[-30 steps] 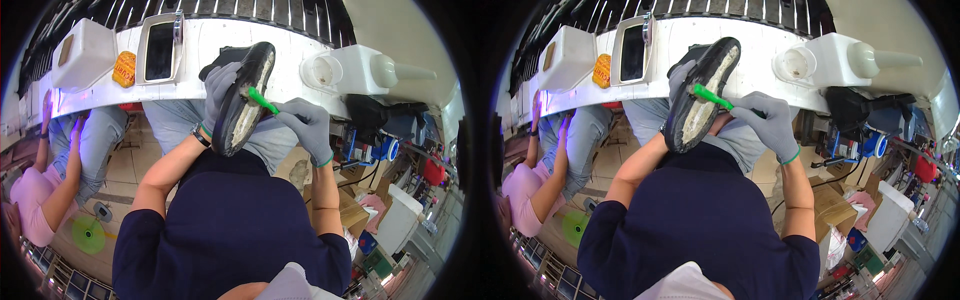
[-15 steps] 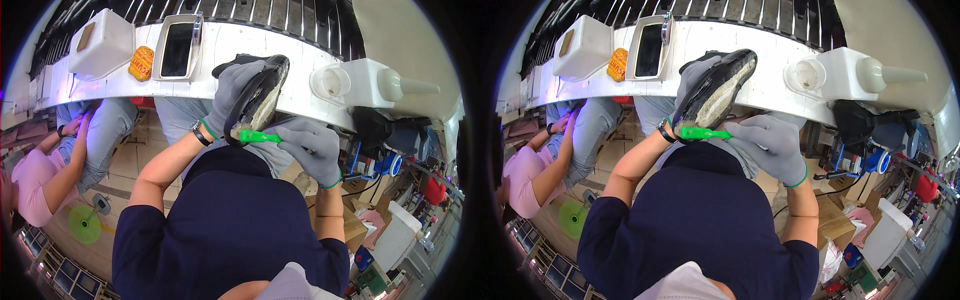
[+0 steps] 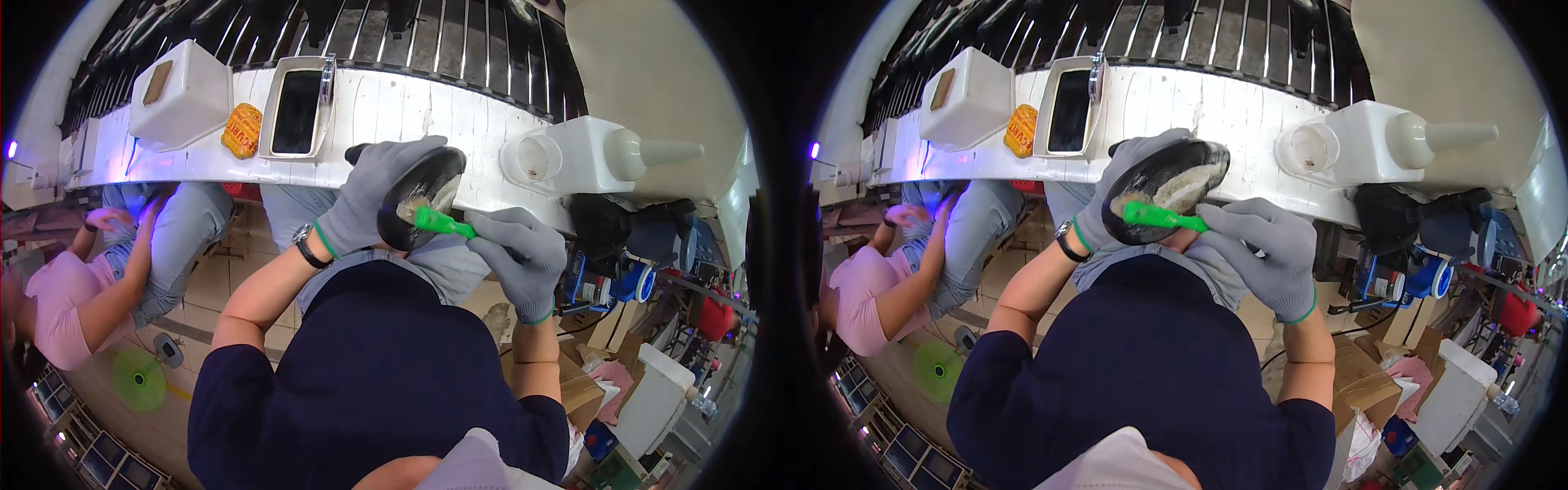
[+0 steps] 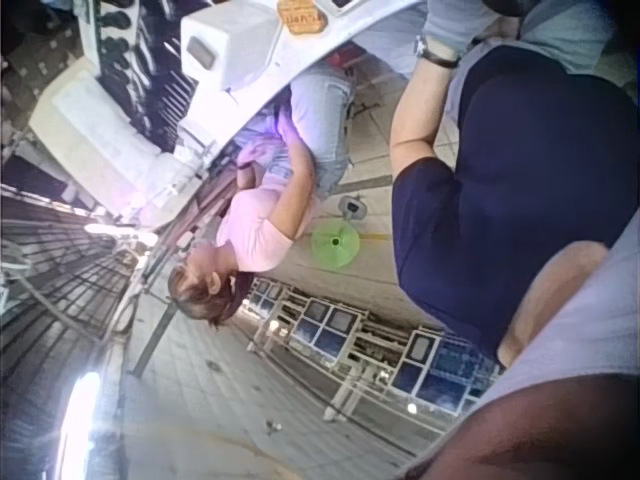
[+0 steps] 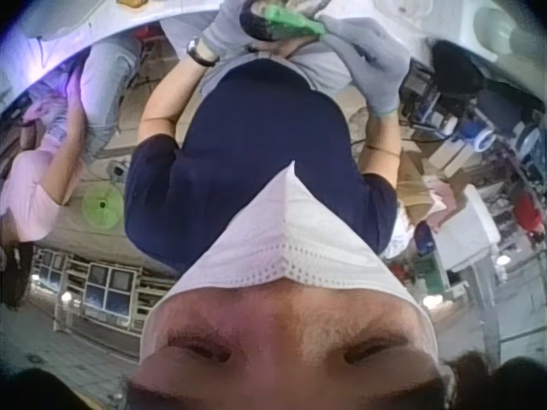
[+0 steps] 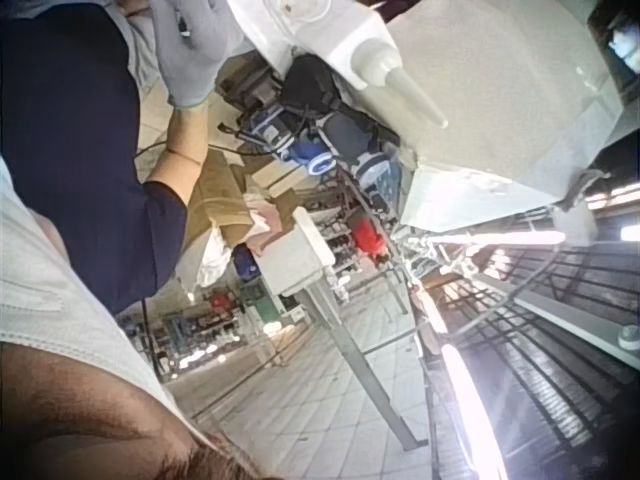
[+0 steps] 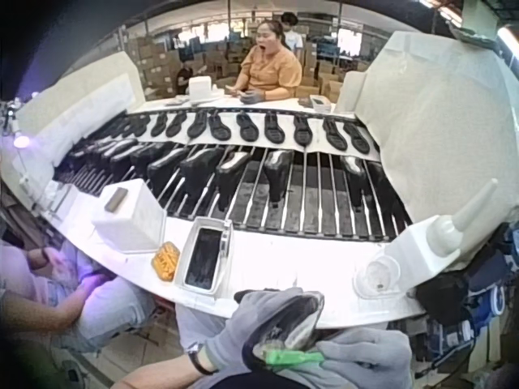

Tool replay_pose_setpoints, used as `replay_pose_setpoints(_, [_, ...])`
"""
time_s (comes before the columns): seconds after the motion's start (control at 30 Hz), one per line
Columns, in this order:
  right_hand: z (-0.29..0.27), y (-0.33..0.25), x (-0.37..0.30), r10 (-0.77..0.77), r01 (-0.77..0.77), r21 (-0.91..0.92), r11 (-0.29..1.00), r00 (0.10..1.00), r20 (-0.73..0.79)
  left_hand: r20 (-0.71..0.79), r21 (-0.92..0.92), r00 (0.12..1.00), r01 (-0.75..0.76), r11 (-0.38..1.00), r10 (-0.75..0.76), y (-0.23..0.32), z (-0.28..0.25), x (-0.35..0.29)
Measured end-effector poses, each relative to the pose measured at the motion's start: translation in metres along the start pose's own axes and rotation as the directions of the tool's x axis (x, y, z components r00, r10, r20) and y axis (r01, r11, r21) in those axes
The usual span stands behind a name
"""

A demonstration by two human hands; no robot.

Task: The person scrubs the sole of a black shoe with a green brush and cleaning solution, then places it on a drying rack. They repeat this process for several shoes, handling them one at a time.

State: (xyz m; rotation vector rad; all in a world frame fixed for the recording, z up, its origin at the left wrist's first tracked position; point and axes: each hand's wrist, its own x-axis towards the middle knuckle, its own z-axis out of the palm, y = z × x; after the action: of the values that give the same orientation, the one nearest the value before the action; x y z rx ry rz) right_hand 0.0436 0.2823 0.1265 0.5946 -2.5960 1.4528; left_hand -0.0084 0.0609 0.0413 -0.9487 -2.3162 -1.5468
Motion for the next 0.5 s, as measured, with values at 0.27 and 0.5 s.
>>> replay_pose_setpoints(0.27, [-0.027, -0.013, 0.039, -0.210, 0.211, -0.249, 0.945, 0.977, 0.031, 0.517, -0.297, 0.849, 0.299, 0.907, -0.111, -0.002, -0.042, 0.038])
replay_pose_setpoints(0.5, [-0.045, -0.008, 0.080, -0.377, 0.361, -0.536, 0.763, 0.922, 0.085, 0.707, -0.205, 0.703, 0.316, 0.926, -0.083, -0.038, -0.049, 0.080])
